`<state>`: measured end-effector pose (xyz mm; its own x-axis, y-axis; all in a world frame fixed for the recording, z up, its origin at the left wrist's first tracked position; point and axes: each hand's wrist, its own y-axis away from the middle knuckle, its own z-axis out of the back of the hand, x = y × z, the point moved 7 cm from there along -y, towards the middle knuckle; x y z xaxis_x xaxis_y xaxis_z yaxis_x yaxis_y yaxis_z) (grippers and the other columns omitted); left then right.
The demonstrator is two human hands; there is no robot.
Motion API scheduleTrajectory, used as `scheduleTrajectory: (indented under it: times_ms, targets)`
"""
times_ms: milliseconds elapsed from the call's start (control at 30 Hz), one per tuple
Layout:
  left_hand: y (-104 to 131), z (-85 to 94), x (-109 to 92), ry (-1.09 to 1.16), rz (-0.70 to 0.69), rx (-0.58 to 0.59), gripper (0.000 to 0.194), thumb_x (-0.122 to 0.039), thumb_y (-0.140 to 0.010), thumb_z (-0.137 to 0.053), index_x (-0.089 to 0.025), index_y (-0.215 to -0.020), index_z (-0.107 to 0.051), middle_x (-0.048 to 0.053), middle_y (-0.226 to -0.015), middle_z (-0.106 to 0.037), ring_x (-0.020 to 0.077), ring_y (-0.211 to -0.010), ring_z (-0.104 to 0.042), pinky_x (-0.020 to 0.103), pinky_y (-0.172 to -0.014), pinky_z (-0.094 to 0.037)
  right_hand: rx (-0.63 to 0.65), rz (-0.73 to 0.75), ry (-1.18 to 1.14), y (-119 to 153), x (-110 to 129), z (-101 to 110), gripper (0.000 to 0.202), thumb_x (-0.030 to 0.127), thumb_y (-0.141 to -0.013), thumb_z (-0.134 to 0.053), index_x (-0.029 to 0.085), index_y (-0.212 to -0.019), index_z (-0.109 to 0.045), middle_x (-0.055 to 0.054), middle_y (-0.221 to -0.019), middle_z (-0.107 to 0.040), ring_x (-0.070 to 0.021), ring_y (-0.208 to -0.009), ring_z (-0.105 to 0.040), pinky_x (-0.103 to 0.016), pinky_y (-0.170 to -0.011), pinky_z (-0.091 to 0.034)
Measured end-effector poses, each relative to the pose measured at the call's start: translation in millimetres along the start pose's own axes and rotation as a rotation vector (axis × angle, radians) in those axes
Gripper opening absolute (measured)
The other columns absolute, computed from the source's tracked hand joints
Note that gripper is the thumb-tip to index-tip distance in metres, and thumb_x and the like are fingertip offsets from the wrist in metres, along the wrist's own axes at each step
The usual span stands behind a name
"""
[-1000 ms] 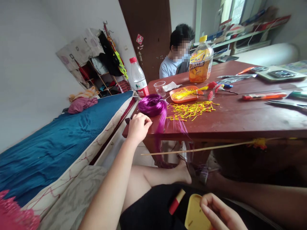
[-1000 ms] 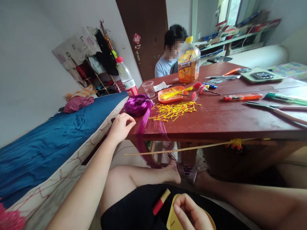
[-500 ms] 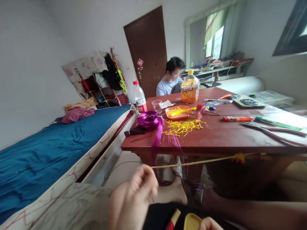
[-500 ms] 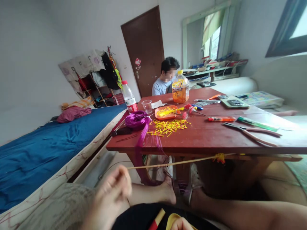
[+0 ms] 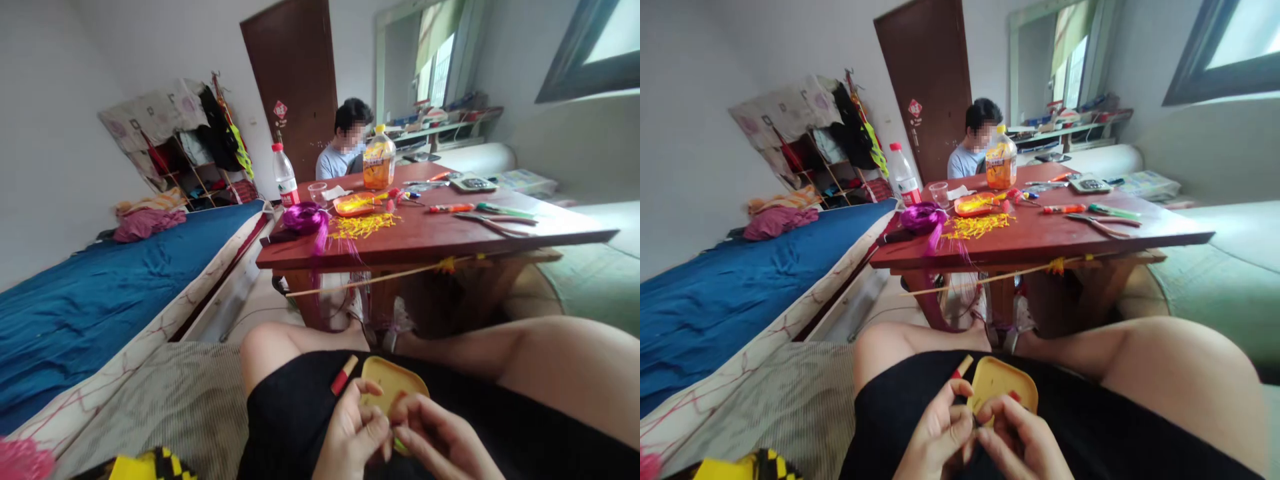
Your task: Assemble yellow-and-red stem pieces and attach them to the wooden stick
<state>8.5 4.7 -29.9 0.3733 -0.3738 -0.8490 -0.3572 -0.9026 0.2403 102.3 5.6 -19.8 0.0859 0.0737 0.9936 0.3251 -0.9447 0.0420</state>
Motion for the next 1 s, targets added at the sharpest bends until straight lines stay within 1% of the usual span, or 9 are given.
scheduleTrajectory:
  times_ms: [67, 167, 267, 367, 533, 667, 800, 900, 1000]
  targets:
    - [7, -5.3, -1, 0.016, -0.020, -0.032, 0.041, -0.039, -0.067, -0.071, -0.018, -0.092, -0.046, -0.009, -0.048, -0.044, 0.0028, -0.041, -0.032, 0.017, -0.043, -0.017, 0.017, 0.025, 0.000, 7, 7, -3, 0.034, 0.049, -0.076, -0.057, 0.015, -0.067, -0.055, -0.004, -0.063, -0.058, -0.0149, -0.059, -0.052, -0.026, -0.057, -0.043]
    - [17, -6.3, 0, -0.002, -0.012, -0.106, 0.036, -0.039, -0.069, -0.069, -0.017, -0.090, -0.049, -0.007, -0.055, -0.046, 0.0045, -0.048, -0.036, 0.017, -0.048, -0.022, -0.033, 0.055, 0.003, 16, 12, -4, 0.032, 0.046, -0.078, -0.055, 0.016, -0.068, -0.054, -0.003, -0.062, -0.056, -0.0145, -0.059, -0.051, -0.025, -0.057, -0.042]
    - [25, -6.3, -3, -0.185, -0.039, -0.129, 0.030, -0.042, -0.071, -0.066, -0.015, -0.077, -0.055, -0.005, -0.057, -0.046, 0.0059, -0.051, -0.034, 0.019, -0.050, -0.024, -0.108, 0.082, 0.100, 22, 9, -2, 0.030, 0.044, -0.079, -0.054, 0.016, -0.070, -0.055, 0.000, -0.060, -0.052, -0.0129, -0.056, -0.046, -0.023, -0.053, -0.039]
    - [30, -3.5, -7, -0.337, -0.084, -0.164, 0.031, -0.043, -0.071, -0.066, -0.013, -0.067, -0.059, -0.004, -0.057, -0.045, 0.0070, -0.053, -0.033, 0.020, -0.051, -0.026, -0.121, 0.098, 0.200, 25, 5, -3, 0.026, 0.041, -0.081, -0.052, 0.016, -0.074, -0.056, 0.000, -0.061, -0.051, -0.0126, -0.056, -0.044, -0.023, -0.052, -0.038]
    - [33, 8.3, 2, -0.101, -0.005, -0.271, 0.031, -0.042, -0.063, -0.072, -0.013, -0.067, -0.061, -0.007, -0.050, -0.039, 0.0062, -0.049, -0.027, 0.019, -0.048, -0.023, -0.106, 0.129, 0.266, 29, 10, -4, 0.024, 0.037, -0.087, -0.043, 0.018, -0.078, -0.053, -0.001, -0.067, -0.055, -0.0142, -0.061, -0.049, -0.023, -0.058, -0.041]
    - [33, 7.9, 8, 0.087, 0.027, -0.259, 0.028, -0.037, -0.062, -0.075, -0.013, -0.067, -0.061, -0.008, -0.047, -0.034, 0.0048, -0.046, -0.025, 0.018, -0.048, -0.024, -0.099, 0.157, 0.364, 31, 14, -6, 0.022, 0.033, -0.088, -0.041, 0.019, -0.076, -0.054, -0.001, -0.067, -0.058, -0.0138, -0.060, -0.051, -0.021, -0.057, -0.041]
    - [34, 9.0, 13, 0.157, 0.058, -0.288, 0.028, -0.037, -0.061, -0.076, -0.013, -0.069, -0.062, -0.008, -0.046, -0.038, 0.0043, -0.046, -0.031, 0.017, -0.049, -0.026, -0.114, 0.212, 0.438, 33, 19, -6, 0.019, 0.030, -0.088, -0.044, 0.019, -0.077, -0.057, -0.001, -0.068, -0.059, -0.0123, -0.058, -0.053, -0.019, -0.055, -0.040]
    - [35, 10.9, 14, 0.140, 0.060, -0.315, 0.030, -0.038, -0.058, -0.077, -0.013, -0.068, -0.063, -0.007, -0.046, -0.041, 0.0044, -0.047, -0.034, 0.016, -0.050, -0.027, -0.123, 0.207, 0.487, 34, 18, -7, 0.020, 0.031, -0.087, -0.045, 0.019, -0.076, -0.057, 0.001, -0.062, -0.056, -0.0111, -0.053, -0.049, -0.018, -0.051, -0.038]
    - [35, 11.8, 13, 0.120, 0.050, -0.321, 0.031, -0.038, -0.058, -0.077, -0.013, -0.067, -0.062, -0.007, -0.046, -0.041, 0.0044, -0.047, -0.033, 0.016, -0.049, -0.027, -0.111, 0.161, 0.512, 33, 15, -9, 0.024, 0.034, -0.087, -0.044, 0.018, -0.074, -0.057, 0.004, -0.053, -0.045, -0.0097, -0.046, -0.037, -0.019, -0.045, -0.031]
